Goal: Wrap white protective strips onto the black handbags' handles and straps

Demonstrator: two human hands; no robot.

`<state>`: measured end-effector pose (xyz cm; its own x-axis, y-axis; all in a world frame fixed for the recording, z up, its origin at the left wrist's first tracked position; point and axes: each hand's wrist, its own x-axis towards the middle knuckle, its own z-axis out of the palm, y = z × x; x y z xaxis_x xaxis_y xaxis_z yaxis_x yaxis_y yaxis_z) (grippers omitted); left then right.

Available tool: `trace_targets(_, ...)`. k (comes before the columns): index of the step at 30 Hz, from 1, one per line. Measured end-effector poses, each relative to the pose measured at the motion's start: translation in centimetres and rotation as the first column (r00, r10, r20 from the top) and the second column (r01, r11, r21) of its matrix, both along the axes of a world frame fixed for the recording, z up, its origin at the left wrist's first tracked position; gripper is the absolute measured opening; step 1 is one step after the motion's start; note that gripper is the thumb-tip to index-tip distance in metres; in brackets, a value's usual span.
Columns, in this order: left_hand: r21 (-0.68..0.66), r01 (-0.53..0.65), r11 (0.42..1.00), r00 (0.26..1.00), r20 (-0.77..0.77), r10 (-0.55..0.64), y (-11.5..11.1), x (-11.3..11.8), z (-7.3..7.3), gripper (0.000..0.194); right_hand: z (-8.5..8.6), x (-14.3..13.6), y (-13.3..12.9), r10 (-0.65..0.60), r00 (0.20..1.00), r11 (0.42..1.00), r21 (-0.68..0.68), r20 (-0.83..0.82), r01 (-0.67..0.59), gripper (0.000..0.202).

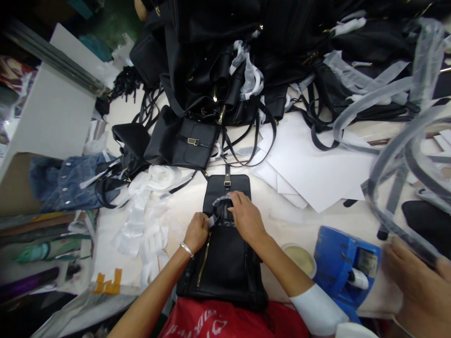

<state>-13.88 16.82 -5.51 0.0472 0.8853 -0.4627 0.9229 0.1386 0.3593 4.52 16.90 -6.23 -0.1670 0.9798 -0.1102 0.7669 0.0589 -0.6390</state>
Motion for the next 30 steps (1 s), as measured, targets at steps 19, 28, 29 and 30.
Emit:
trace_targets(19, -0.080, -0.049, 0.996, 0.993, 0.103, 0.057, -0.4, -1.7, 0.3, 0.016, -0.3, 1.1, 1.4, 0.371, 0.927, 0.928, 0.022, 0.051, -0.372, 0.015)
trace_targets(28, -0.317, -0.053, 0.947, 0.903, 0.390, 0.181, -0.2, -2.2, 1.5, 0.021, -0.4, 1.0, 2.3, 0.443, 0.886, 0.896, 0.058, -0.139, -0.440, 0.015)
trace_targets(29, -0.315, -0.055, 0.948, 0.886, 0.421, 0.191, -0.2, -2.3, 1.8, 0.022, -0.4, 1.0, 2.4, 0.442, 0.886, 0.897, 0.055, -0.138, -0.439, 0.015)
trace_targets(30, -0.299, -0.057, 0.952, 0.871, 0.451, 0.194, -0.2, -2.3, 2.2, 0.023, -0.4, 1.1, 2.5, 0.438, 0.889, 0.899, 0.051, -0.132, -0.435, 0.015)
